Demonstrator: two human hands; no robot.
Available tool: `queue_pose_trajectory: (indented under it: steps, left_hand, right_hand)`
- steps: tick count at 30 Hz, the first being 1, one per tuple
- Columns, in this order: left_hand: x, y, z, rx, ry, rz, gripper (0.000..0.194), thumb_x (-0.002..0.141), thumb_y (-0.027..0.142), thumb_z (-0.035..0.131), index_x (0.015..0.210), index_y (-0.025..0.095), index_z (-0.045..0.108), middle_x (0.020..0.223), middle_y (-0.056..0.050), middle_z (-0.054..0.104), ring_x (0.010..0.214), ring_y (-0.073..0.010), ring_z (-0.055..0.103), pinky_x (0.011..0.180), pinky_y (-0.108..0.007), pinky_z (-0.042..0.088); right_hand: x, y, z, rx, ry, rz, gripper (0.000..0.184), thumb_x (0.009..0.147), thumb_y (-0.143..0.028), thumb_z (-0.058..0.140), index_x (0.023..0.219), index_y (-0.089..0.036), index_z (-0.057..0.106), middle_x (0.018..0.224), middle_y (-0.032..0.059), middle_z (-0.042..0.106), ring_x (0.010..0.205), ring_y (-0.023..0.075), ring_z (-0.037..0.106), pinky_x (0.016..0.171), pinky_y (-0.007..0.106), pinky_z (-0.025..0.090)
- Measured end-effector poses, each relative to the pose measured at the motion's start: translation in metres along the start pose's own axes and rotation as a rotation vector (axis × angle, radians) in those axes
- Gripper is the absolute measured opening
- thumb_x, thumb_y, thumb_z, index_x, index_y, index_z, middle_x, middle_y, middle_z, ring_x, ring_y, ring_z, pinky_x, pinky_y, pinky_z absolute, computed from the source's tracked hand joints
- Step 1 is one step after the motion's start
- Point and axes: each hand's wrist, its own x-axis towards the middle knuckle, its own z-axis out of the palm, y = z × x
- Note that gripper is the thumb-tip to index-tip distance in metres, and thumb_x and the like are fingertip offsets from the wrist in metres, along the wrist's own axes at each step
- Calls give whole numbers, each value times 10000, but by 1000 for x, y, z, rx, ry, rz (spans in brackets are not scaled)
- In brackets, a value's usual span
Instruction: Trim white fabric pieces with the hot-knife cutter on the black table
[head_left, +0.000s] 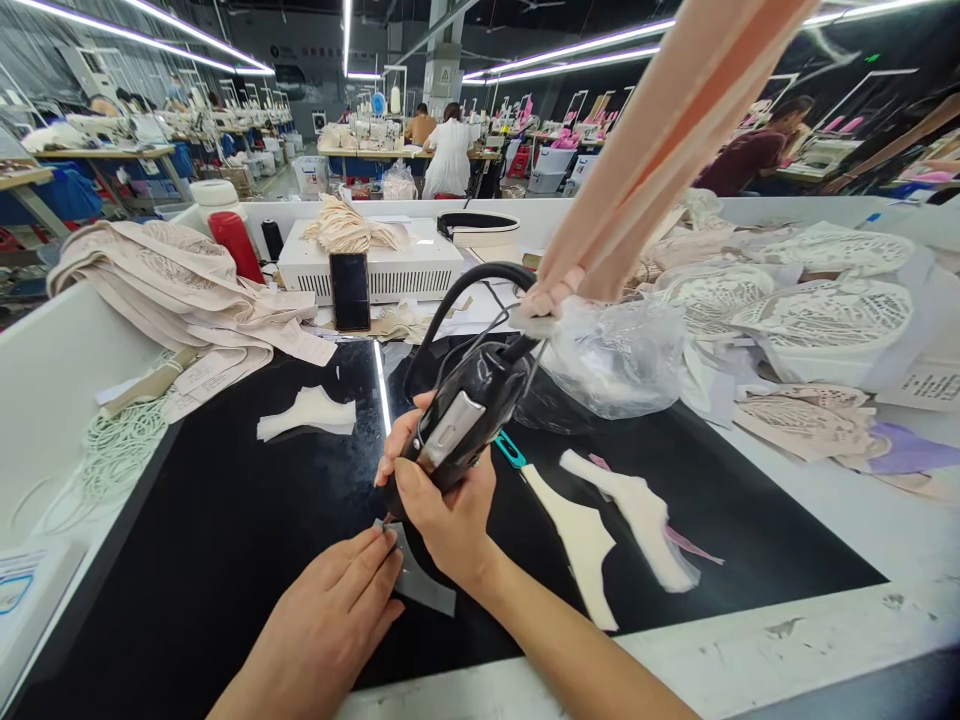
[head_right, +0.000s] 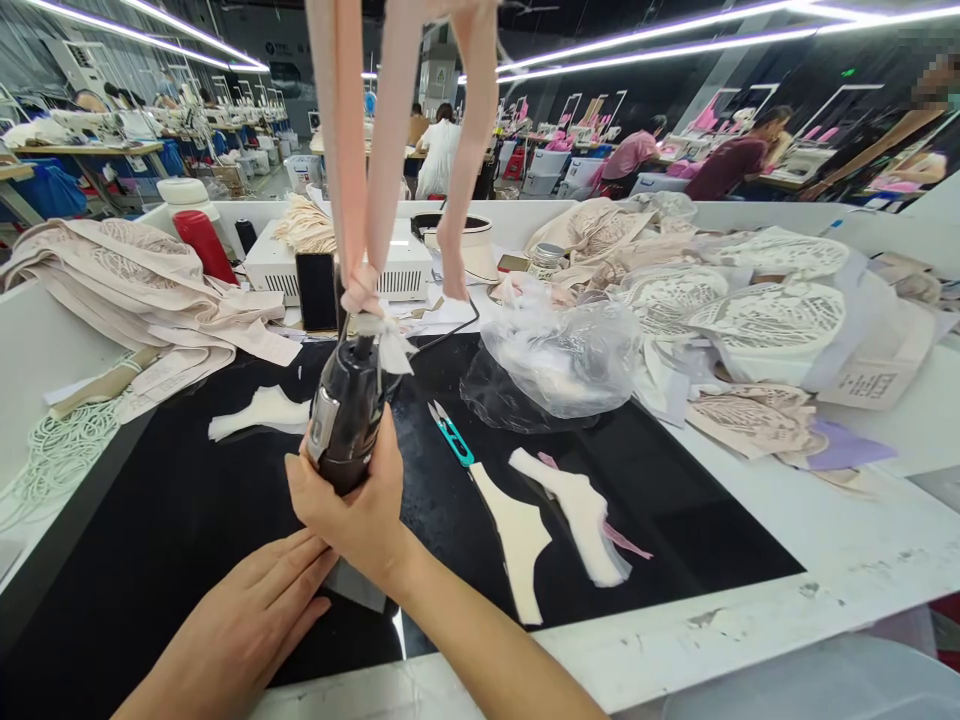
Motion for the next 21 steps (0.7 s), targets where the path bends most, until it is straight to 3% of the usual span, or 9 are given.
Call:
queue_pose_trajectory:
  steps: [5,11,21]
  left_hand:
    - [0,0,2,6,28,-4,420,1090,268,290,1120,143,690,1106,-15,755,1024,-144,704,920,-260,557]
    - [3,0,0,-4,19,-4,419,1088,254,296,1110,130,696,1103,-22,757,1020,-151,708,893,-273,579]
    - [5,0,-5,-22,18,-4,420,1082,244,302,1094,112,700,1089,-46,759,995,-166,718,860,-280,604]
  right_hand:
    - [3,0,3,56,-35,42,406,756,-279,709,1046,-249,426,793,-34,578,616,126,595,622,314,565]
    - [0,7,2,35,-8,57,494,772,-292,715,1143,-259,389,800,-27,593,707,170,635,771,414,582]
    - [5,-12,3,51,-27,40,371,753,-236,691,1025,-253,439,790,-42,580,627,123,606,626,294,573]
